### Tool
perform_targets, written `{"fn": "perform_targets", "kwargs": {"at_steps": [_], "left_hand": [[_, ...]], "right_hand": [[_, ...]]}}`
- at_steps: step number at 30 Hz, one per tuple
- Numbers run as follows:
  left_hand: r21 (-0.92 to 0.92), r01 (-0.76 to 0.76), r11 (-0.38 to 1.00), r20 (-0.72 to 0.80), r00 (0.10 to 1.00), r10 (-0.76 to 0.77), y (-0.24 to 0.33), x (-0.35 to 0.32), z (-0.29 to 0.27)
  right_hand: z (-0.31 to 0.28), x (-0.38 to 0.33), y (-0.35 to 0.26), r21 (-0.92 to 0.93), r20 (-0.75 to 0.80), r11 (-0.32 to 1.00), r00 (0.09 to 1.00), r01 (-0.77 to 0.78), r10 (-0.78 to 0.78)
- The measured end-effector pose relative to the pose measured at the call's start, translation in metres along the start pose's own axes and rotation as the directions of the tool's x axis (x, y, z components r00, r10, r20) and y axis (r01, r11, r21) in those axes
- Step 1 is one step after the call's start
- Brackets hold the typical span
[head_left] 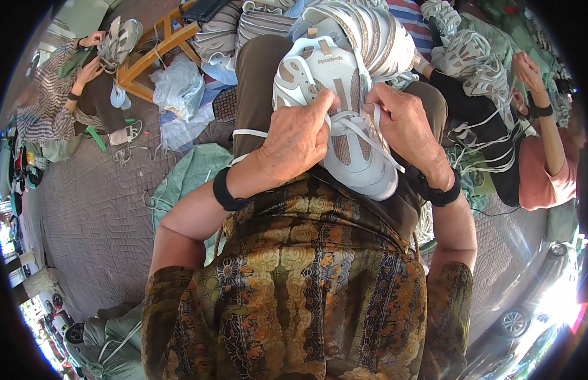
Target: The person threads white shoelaces through the eyelets of a white sneaker resting on their lap. They pull the laces tight and adjust the tension repeatedly to ensure the lacing is even. The task is performed by hand without tools.
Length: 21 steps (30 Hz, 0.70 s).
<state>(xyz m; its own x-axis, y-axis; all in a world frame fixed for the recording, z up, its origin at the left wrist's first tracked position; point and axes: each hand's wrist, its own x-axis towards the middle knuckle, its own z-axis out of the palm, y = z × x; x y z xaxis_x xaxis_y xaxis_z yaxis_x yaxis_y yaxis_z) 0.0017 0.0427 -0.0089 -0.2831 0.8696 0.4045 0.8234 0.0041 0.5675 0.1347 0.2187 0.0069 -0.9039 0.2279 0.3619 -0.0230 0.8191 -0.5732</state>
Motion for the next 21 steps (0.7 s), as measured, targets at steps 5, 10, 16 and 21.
{"fn": "perform_targets", "kwargs": {"at_steps": [5,10,16,21], "left_hand": [[-0.138,0.107,0.985,0.162,0.983,-0.085,-0.01,-0.01,-0.022],[0.085,-0.212,0.973,0.002,0.977,0.213,-0.005,0.016,-0.053],[0.327,-0.46,0.826,0.33,0.874,0.356,0.0,0.042,-0.05],[0.113,-0.591,0.799,0.462,0.743,0.484,-0.028,0.058,-0.048]], "right_hand": [[-0.014,-0.003,0.01,0.148,0.138,0.982,0.985,-0.119,0.099],[-0.043,0.014,0.009,-0.089,-0.038,0.978,0.98,0.19,-0.194],[-0.011,0.041,-0.008,-0.589,0.306,0.54,0.785,0.601,-0.539],[-0.012,0.061,-0.002,-0.392,0.493,0.581,0.696,0.713,-0.522]]}}
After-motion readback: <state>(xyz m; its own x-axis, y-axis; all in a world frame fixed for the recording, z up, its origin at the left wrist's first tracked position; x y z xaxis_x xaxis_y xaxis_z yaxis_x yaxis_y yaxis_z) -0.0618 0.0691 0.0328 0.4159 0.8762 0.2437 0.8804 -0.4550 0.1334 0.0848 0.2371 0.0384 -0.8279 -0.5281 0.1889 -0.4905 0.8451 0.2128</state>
